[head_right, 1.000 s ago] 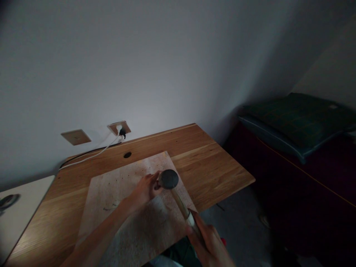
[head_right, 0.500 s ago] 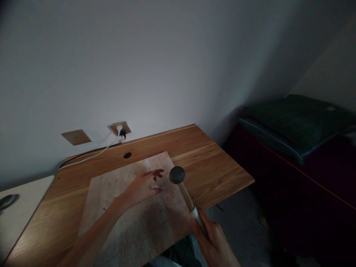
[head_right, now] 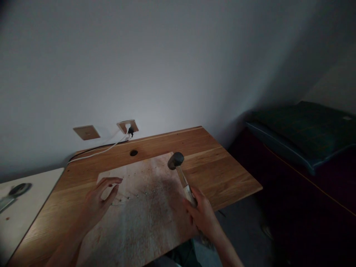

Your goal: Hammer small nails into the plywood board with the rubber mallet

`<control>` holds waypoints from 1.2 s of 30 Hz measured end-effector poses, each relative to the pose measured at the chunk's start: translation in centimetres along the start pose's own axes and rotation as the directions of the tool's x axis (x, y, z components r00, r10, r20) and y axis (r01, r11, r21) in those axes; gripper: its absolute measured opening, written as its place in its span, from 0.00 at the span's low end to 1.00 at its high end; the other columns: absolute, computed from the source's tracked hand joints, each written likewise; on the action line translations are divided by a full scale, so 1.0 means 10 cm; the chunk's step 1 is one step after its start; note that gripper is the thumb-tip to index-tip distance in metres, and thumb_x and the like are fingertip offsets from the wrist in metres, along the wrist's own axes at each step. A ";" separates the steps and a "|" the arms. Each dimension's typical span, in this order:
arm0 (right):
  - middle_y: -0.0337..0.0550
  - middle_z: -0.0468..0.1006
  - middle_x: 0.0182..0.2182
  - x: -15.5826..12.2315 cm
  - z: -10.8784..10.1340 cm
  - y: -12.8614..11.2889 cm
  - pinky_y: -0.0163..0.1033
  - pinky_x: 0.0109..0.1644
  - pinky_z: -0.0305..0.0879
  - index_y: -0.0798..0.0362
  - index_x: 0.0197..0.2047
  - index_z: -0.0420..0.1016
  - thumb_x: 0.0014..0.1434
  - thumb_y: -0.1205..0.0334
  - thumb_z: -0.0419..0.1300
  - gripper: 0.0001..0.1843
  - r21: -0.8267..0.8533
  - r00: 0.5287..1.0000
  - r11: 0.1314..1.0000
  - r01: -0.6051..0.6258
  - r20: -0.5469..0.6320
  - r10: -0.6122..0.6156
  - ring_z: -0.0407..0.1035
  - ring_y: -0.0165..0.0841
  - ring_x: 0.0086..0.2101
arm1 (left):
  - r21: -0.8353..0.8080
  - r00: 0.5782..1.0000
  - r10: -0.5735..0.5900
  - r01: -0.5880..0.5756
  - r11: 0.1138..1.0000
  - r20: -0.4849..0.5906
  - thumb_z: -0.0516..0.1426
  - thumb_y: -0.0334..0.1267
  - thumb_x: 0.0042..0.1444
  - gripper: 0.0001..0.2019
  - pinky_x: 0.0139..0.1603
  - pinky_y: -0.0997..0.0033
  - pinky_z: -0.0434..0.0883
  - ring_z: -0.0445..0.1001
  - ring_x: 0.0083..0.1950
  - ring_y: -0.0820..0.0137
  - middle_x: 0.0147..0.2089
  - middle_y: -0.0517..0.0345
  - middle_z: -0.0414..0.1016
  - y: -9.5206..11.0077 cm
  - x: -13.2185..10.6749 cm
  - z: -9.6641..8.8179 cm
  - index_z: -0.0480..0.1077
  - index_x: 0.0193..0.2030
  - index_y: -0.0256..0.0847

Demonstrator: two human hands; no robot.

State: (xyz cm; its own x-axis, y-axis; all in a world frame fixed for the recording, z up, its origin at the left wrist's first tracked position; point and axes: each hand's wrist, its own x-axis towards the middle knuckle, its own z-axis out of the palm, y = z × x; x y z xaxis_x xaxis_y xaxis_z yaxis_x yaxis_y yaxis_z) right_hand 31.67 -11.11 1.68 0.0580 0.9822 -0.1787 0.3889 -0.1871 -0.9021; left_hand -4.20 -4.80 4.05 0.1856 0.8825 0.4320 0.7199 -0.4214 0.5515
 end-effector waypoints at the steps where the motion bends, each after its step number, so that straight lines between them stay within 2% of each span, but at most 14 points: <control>1: 0.45 0.80 0.36 0.10 0.00 -0.03 0.35 0.25 0.68 0.59 0.55 0.76 0.62 0.46 0.57 0.28 -0.021 0.998 0.998 0.064 -0.009 -0.064 0.72 0.32 0.24 | 0.006 1.000 -0.017 0.017 1.000 -0.009 0.53 0.43 0.68 0.11 0.53 0.57 0.78 0.80 0.48 0.60 0.47 0.54 0.81 -0.07 -0.06 0.01 0.75 0.46 0.46; 3: 0.49 0.82 0.41 0.25 0.03 -0.07 0.40 0.39 0.75 0.58 0.57 0.76 0.61 0.48 0.58 0.27 -0.088 0.988 0.985 0.150 -0.027 -0.152 0.77 0.38 0.34 | 0.026 0.996 -0.079 0.080 0.996 -0.042 0.52 0.46 0.68 0.12 0.53 0.55 0.78 0.79 0.48 0.59 0.48 0.53 0.81 -0.22 -0.20 0.03 0.75 0.48 0.46; 5: 0.49 0.82 0.42 0.31 0.11 -0.05 0.46 0.48 0.74 0.55 0.61 0.73 0.61 0.51 0.58 0.29 -0.168 0.982 0.971 0.170 -0.051 -0.181 0.78 0.43 0.41 | 0.056 0.981 -0.166 0.172 0.984 -0.098 0.52 0.49 0.68 0.16 0.51 0.53 0.79 0.80 0.47 0.58 0.52 0.51 0.79 -0.36 -0.36 0.01 0.72 0.54 0.45; 8: 0.51 0.82 0.46 0.28 0.25 0.06 0.51 0.51 0.74 0.51 0.62 0.70 0.64 0.53 0.55 0.25 -0.272 0.969 0.945 0.181 -0.115 -0.219 0.78 0.46 0.45 | 0.101 0.960 -0.232 0.250 0.963 -0.158 0.53 0.55 0.66 0.22 0.54 0.49 0.79 0.79 0.52 0.54 0.59 0.47 0.76 -0.48 -0.64 -0.08 0.69 0.59 0.44; 11: 0.55 0.78 0.49 0.21 0.32 0.21 0.54 0.54 0.73 0.52 0.58 0.73 0.67 0.55 0.52 0.21 -0.398 0.928 0.889 0.225 -0.192 -0.320 0.76 0.48 0.49 | 0.166 0.934 -0.320 0.345 0.924 -0.160 0.52 0.58 0.65 0.25 0.60 0.45 0.76 0.77 0.59 0.50 0.63 0.47 0.73 -0.53 -0.95 -0.18 0.68 0.61 0.45; 14: 0.56 0.76 0.47 0.19 0.30 0.34 0.57 0.56 0.72 0.52 0.55 0.75 0.67 0.56 0.53 0.18 -0.507 0.890 0.829 0.238 -0.229 -0.395 0.74 0.50 0.49 | 0.182 0.905 -0.404 0.423 0.888 -0.135 0.52 0.58 0.64 0.25 0.58 0.47 0.79 0.79 0.57 0.51 0.61 0.48 0.75 -0.60 -1.25 -0.19 0.69 0.60 0.46; 17: 0.54 0.76 0.47 0.21 0.26 0.41 0.57 0.56 0.73 0.51 0.56 0.75 0.67 0.53 0.56 0.19 -0.544 0.883 0.804 0.241 -0.220 -0.414 0.74 0.50 0.49 | 0.176 0.901 -0.415 0.432 0.885 -0.124 0.53 0.57 0.65 0.22 0.58 0.49 0.79 0.80 0.54 0.53 0.57 0.49 0.77 -0.68 -1.45 -0.15 0.71 0.57 0.47; 21: 0.54 0.76 0.48 0.23 0.26 0.45 0.57 0.56 0.73 0.51 0.56 0.75 0.67 0.51 0.57 0.19 -0.545 0.888 0.803 0.241 -0.209 -0.409 0.74 0.50 0.50 | 0.184 0.898 -0.420 0.439 0.879 -0.133 0.52 0.57 0.65 0.23 0.56 0.49 0.80 0.81 0.52 0.53 0.57 0.48 0.78 -0.72 -1.51 -0.11 0.71 0.58 0.46; 27: 0.53 0.77 0.50 0.21 0.24 0.44 0.58 0.58 0.73 0.49 0.58 0.73 0.68 0.50 0.56 0.20 -0.491 0.902 0.837 0.240 -0.206 -0.379 0.74 0.50 0.51 | 0.210 0.909 -0.396 0.416 0.885 -0.133 0.52 0.56 0.65 0.22 0.58 0.45 0.78 0.79 0.56 0.51 0.56 0.47 0.79 -0.67 -1.45 -0.13 0.72 0.56 0.45; 34: 0.52 0.77 0.50 0.21 0.23 0.45 0.58 0.57 0.73 0.47 0.59 0.72 0.69 0.50 0.56 0.19 -0.464 0.902 0.850 0.251 -0.206 -0.379 0.74 0.49 0.51 | 0.221 0.888 -0.445 0.461 0.860 -0.119 0.51 0.58 0.63 0.24 0.58 0.40 0.76 0.78 0.56 0.48 0.53 0.47 0.81 -0.65 -1.44 -0.12 0.73 0.54 0.44; 36: 0.52 0.77 0.50 0.21 0.24 0.46 0.58 0.57 0.73 0.47 0.58 0.72 0.69 0.50 0.56 0.19 -0.464 0.899 0.849 0.253 -0.211 -0.383 0.74 0.49 0.51 | 0.194 0.884 -0.456 0.467 0.863 -0.102 0.52 0.58 0.62 0.23 0.56 0.43 0.77 0.80 0.53 0.49 0.50 0.48 0.82 -0.63 -1.43 -0.13 0.74 0.53 0.45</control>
State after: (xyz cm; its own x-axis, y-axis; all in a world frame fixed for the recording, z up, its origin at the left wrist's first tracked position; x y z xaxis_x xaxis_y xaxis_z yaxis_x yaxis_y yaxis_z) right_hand 31.41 -9.95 -3.79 0.0972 0.9585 0.2681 0.7717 0.0976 -0.6284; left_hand -12.27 -15.00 -4.67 -0.2323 0.9513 0.2028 0.8373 0.0895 0.5394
